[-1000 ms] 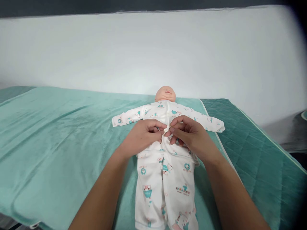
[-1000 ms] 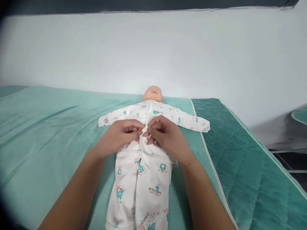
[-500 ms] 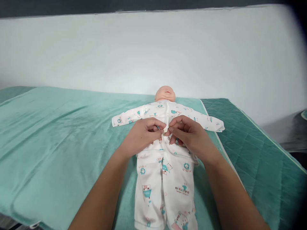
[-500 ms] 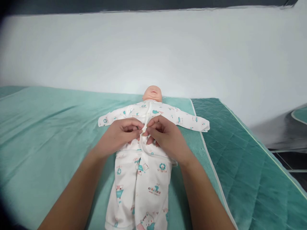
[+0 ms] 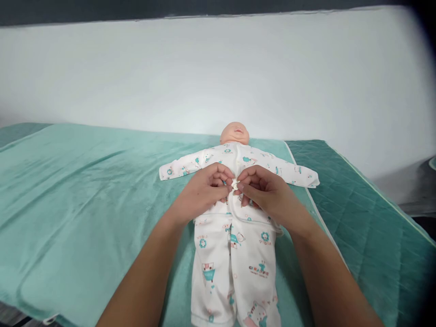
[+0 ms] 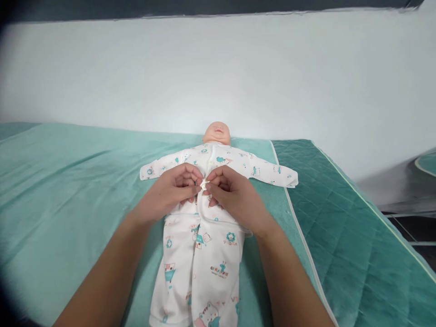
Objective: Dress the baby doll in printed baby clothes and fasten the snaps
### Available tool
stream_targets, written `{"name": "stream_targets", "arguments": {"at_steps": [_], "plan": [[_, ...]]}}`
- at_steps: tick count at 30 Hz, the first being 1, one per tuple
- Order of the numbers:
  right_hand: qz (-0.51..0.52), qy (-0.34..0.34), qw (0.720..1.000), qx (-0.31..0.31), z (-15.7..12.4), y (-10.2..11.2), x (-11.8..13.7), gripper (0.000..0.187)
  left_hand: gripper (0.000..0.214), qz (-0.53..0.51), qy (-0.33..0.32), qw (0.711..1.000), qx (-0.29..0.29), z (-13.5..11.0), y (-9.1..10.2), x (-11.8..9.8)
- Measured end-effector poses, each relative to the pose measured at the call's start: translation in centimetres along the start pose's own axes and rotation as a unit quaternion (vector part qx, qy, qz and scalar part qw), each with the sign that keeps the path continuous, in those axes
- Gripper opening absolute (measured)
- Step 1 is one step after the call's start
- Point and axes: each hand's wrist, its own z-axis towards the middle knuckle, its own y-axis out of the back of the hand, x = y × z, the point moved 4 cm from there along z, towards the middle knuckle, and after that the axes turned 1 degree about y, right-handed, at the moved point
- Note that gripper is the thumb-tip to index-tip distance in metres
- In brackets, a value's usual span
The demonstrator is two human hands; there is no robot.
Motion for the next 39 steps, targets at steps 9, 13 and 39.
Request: {"name": "stream_targets", "arguments": {"at_steps": [9, 13, 39], "plan": [[-0.004, 0.011, 1.0, 0.0, -0.1, 0.1, 0.2, 0.014, 0.013, 0.024, 0.011, 0.998, 0.05, -0.5, 0.2, 0.0], [0.007, 0.005, 1.0, -0.003, -0.2, 0.1, 0.3, 0.016, 0.02, 0.037, 0.032, 0.997, 0.062, -0.9, 0.2, -0.3], [-0.069, 0.235, 0.94, -0.239, -0.8, 1.0, 1.2, 0.008, 0.032, 0.064, -0.109, 0.97, -0.208, -0.7, 1.6, -0.2]]}}
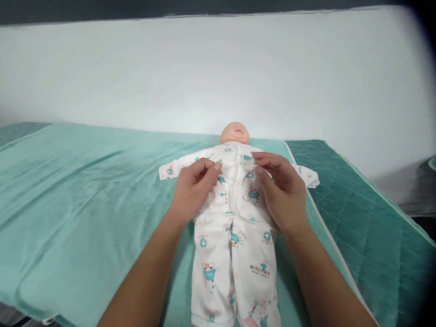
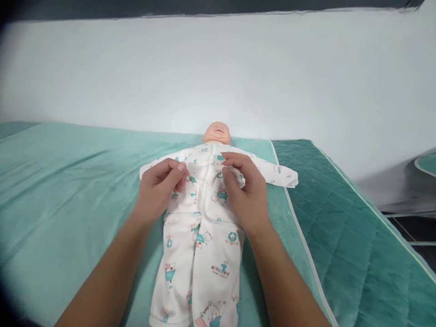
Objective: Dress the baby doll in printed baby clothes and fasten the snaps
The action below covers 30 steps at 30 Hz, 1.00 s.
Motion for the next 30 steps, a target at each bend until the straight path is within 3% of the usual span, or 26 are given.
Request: {"name": "stream_targets", "arguments": {"at_steps": [3, 5, 10, 15, 22, 30], "plan": [[-0.076, 0.03, 0.996, 0.047, -0.1, -0.5, -0.7, 0.02, 0.038, 0.099, -0.027, 0.995, -0.001, 0.0, -0.1, 0.0], [-0.128, 0.029, 0.989, 0.075, -0.2, -0.7, -1.5, 0.031, 0.044, 0.151, -0.033, 0.988, 0.028, 0.0, -0.1, 0.1], [-0.191, -0.009, 0.973, 0.129, -0.3, -1.0, -3.1, 0.045, 0.05, 0.218, -0.039, 0.961, 0.167, 0.0, -0.3, 0.3], [-0.197, -0.011, 0.97, 0.142, -0.4, -1.1, -3.2, 0.048, 0.05, 0.276, -0.106, 0.918, 0.264, -0.5, -1.0, -0.1], [-0.194, -0.03, 0.971, 0.139, -0.4, -1.0, -3.1, 0.048, 0.052, 0.255, -0.107, 0.91, 0.31, -0.8, -1.1, 0.0], [-0.201, -0.035, 0.969, 0.14, -0.3, -1.0, -3.0, 0.048, 0.051, 0.194, -0.067, 0.93, 0.306, -0.8, -0.9, -0.1]]}}
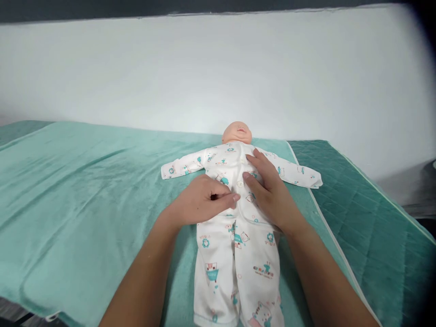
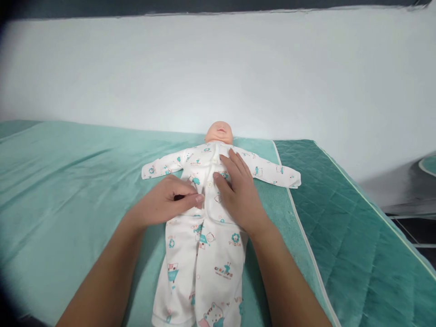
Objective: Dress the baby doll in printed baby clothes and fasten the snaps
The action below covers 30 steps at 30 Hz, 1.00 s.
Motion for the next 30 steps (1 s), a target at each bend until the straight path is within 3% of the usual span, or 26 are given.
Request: {"name": "stream_targets", "arguments": {"at_steps": [3, 8, 13, 18, 25, 30], "plan": [[-0.002, 0.01, 1.0, -0.003, 0.0, 0.0, -0.1, 0.049, 0.048, 0.013, 0.002, 1.0, 0.002, 0.1, -0.1, -0.3], [-0.004, 0.019, 1.0, -0.009, 0.0, -0.1, -0.1, 0.048, 0.025, 0.082, 0.004, 0.996, 0.036, -0.1, 0.0, -0.5], [-0.007, 0.023, 1.0, -0.009, -0.1, 0.0, 0.1, 0.048, 0.025, 0.101, -0.004, 0.992, 0.075, -0.8, -0.1, -0.5], [-0.006, 0.009, 1.0, -0.005, -0.2, 0.0, 0.2, 0.048, 0.008, 0.083, -0.019, 0.994, 0.066, -1.3, -0.4, -0.7], [0.015, 0.007, 1.0, -0.017, -0.1, -0.1, 0.0, 0.048, 0.01, 0.002, -0.027, 0.998, 0.056, -1.3, -0.1, -1.2], [0.037, -0.005, 0.999, -0.03, -0.1, 0.1, 0.5, 0.046, 0.014, -0.087, 0.019, 0.993, 0.075, -1.7, 0.2, -1.2]]}}
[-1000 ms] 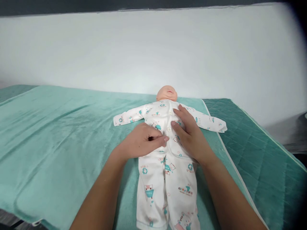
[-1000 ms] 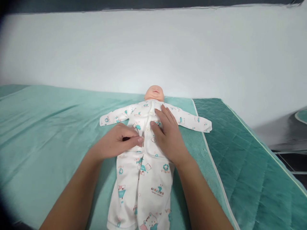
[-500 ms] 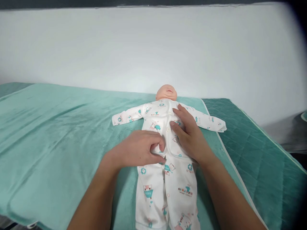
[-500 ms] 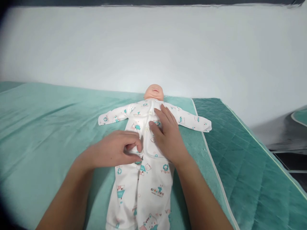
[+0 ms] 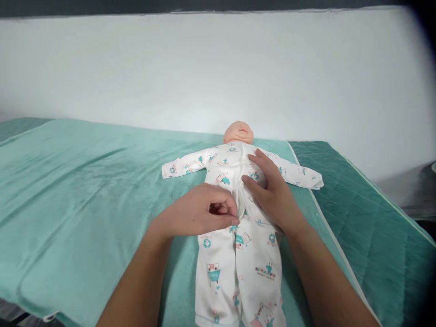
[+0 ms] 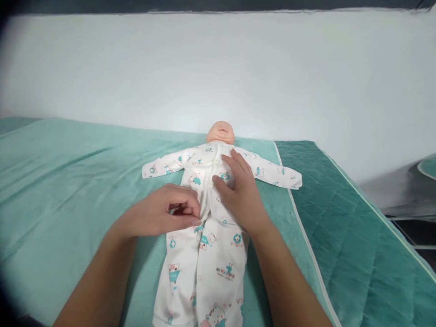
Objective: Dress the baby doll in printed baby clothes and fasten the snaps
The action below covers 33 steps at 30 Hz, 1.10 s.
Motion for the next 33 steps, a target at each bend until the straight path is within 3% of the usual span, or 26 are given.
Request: {"name": "stream_targets", "arguments": {"at_steps": [6, 11, 13, 16, 18, 21, 24, 26, 30, 33], "plan": [[0.009, 0.041, 0.998, -0.037, -0.1, 0.6, 1.3, 0.021, 0.015, -0.015, 0.003, 1.0, 0.001, -0.2, -0.1, -0.3], [0.004, 0.045, 0.999, -0.021, -0.2, 0.5, 1.4, 0.015, 0.015, -0.005, -0.021, 0.996, 0.083, -0.2, -1.1, -0.2], [0.012, 0.04, 0.999, -0.018, -0.1, 0.5, 1.3, 0.016, 0.017, -0.023, -0.023, 0.996, 0.081, -0.3, -1.1, -0.1], [0.032, 0.031, 0.999, -0.028, -0.1, 0.6, 1.3, 0.019, 0.022, -0.069, -0.009, 0.998, -0.005, -0.2, -0.3, 0.4], [0.048, 0.022, 0.998, -0.034, -0.1, 0.6, 1.2, 0.021, 0.023, -0.085, 0.004, 0.99, -0.113, 0.0, 0.6, 1.0], [0.057, 0.014, 0.998, -0.038, -0.1, 0.5, 1.0, 0.021, 0.023, -0.018, 0.039, 0.963, -0.267, 0.3, 1.6, 2.3], [0.044, 0.026, 0.998, -0.035, -0.1, 0.4, 0.9, 0.02, 0.024, 0.071, 0.083, 0.928, -0.357, 0.4, 2.1, 3.3], [0.037, 0.031, 0.998, -0.035, 0.0, 0.3, 0.9, 0.02, 0.024, 0.109, 0.101, 0.912, -0.381, 0.3, 2.2, 3.5], [0.032, 0.026, 0.999, -0.033, 0.0, 0.3, 0.9, 0.019, 0.025, 0.149, 0.104, 0.939, -0.291, 0.5, 1.8, 2.9], [0.029, 0.02, 0.999, -0.03, 0.0, 0.3, 1.0, 0.018, 0.032, 0.116, 0.105, 0.965, -0.212, 0.3, 1.6, 2.4]]}}
